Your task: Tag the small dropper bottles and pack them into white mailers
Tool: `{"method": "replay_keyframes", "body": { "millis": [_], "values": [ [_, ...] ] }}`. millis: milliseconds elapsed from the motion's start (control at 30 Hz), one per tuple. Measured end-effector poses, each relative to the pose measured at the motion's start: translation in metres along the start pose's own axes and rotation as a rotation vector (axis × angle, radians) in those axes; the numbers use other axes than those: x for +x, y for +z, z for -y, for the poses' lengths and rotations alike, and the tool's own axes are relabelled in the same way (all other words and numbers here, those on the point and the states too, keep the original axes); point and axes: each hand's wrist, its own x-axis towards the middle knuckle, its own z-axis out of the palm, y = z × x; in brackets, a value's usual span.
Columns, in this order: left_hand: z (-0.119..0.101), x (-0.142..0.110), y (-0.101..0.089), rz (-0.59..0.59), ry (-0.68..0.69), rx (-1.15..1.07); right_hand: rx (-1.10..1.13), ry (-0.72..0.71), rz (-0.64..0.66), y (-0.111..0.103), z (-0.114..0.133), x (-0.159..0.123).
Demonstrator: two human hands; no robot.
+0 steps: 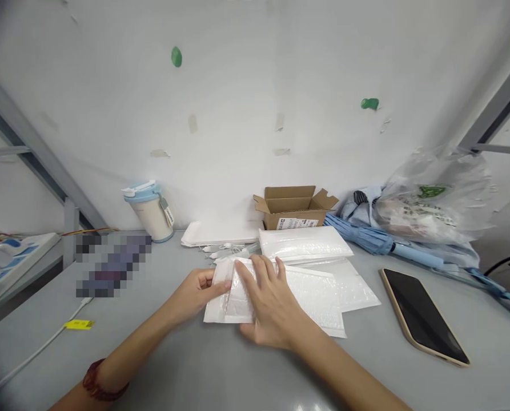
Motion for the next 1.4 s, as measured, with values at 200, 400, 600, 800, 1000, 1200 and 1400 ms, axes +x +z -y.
{"method": "replay_keyframes", "body": {
  "millis": [200,400,600,800,1000,1200,1400],
  "values": [
    [-0.015,-0.004,-0.016,-0.127,0.041,0.334,-0.067,0.059,-0.135,0.004,-0.018,0.003],
    [-0.019,-0.013,-0.039,-0.132,-0.006,0.834,-0.036,0.174,-0.134,0.005,-0.043,0.003],
    [0.002,-0.008,-0.034,0.019,-0.06,0.936,0.096,0.167,-0.141,0.005,-0.035,0.003],
    [-0.008,-0.011,-0.036,0.101,-0.095,0.769,0.085,0.2,-0.139,0.009,-0.036,0.002],
    [-0.033,-0.017,-0.044,0.12,-0.031,0.518,0.074,0.228,-0.115,0.011,-0.038,0.001],
    [-0.019,-0.01,-0.037,-0.283,0.228,0.75,0.099,0.17,-0.114,0.007,-0.028,0.002],
    [-0.006,-0.008,-0.023,-0.251,0.396,0.952,0.097,0.141,-0.117,0.006,-0.024,0.001]
  ]
}}
